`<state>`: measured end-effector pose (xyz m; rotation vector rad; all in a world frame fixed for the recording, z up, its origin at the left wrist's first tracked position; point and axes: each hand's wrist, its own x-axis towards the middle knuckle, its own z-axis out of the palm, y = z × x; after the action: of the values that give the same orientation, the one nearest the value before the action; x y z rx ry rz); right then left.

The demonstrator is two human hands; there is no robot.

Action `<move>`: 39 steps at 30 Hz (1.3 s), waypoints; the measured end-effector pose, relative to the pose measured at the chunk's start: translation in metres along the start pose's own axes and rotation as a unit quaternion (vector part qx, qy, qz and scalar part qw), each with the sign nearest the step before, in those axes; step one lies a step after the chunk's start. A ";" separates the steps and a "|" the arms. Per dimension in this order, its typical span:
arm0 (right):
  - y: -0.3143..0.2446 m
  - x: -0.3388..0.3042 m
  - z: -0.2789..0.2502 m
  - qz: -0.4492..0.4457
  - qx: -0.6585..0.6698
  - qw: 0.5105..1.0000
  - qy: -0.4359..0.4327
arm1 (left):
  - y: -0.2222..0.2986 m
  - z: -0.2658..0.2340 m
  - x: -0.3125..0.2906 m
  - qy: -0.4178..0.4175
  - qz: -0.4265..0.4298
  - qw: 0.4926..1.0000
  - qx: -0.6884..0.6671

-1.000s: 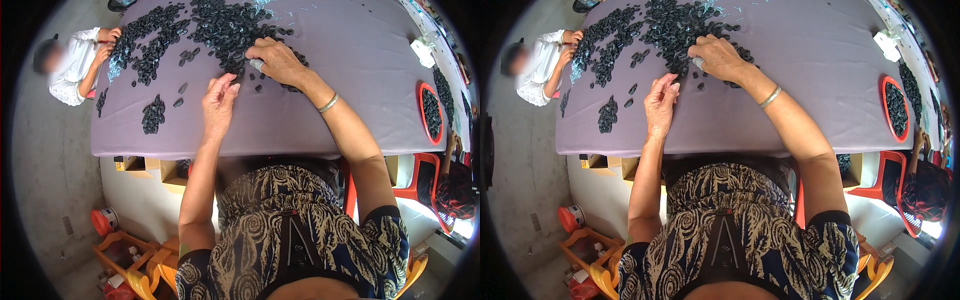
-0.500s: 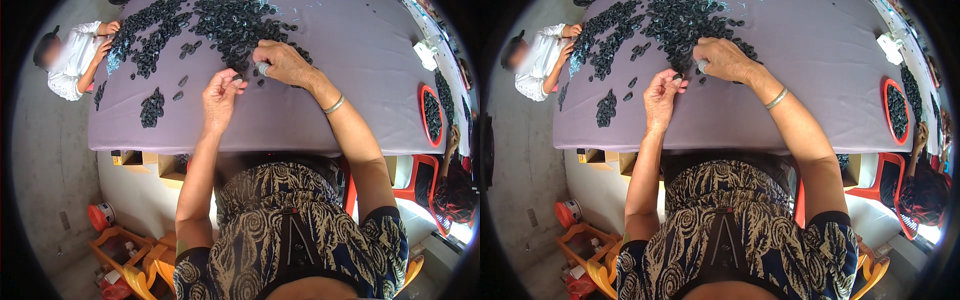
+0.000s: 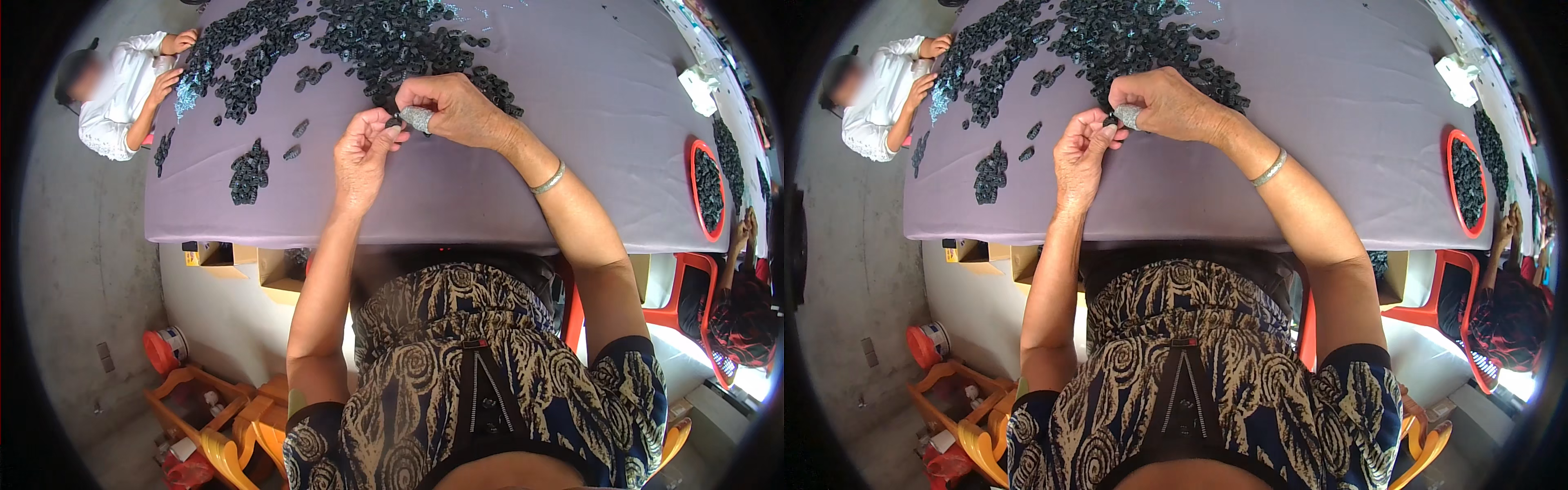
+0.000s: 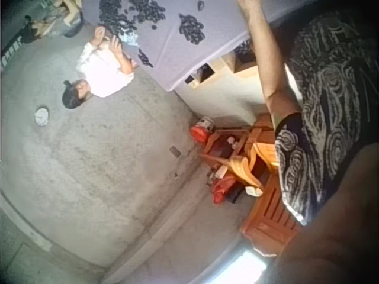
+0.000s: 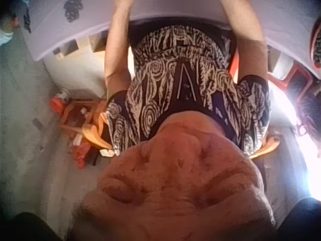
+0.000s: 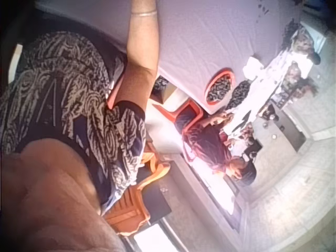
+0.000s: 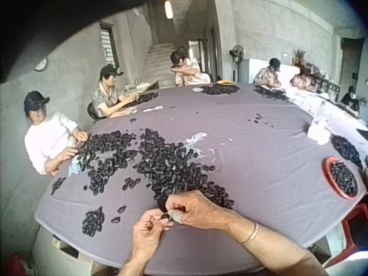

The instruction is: Sorting and inspecting a large quantity of black buttons on a table.

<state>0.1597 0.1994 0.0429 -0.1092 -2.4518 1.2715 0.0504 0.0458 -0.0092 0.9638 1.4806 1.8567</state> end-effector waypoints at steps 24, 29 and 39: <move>-0.007 -0.002 0.010 -0.171 -0.123 0.976 0.043 | 0.000 0.002 0.001 -0.009 -0.002 1.000 0.015; -0.005 -0.002 0.015 -0.177 -0.153 0.971 0.046 | 0.001 0.000 0.001 0.000 -0.003 1.000 0.018; -0.019 -0.009 0.027 -0.169 -0.252 0.951 0.054 | -0.002 -0.006 0.003 0.038 -0.005 0.998 -0.042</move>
<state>0.1599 0.1656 0.0415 0.1033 -2.5016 0.4703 0.0436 0.0450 -0.0110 0.8546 1.4368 1.9513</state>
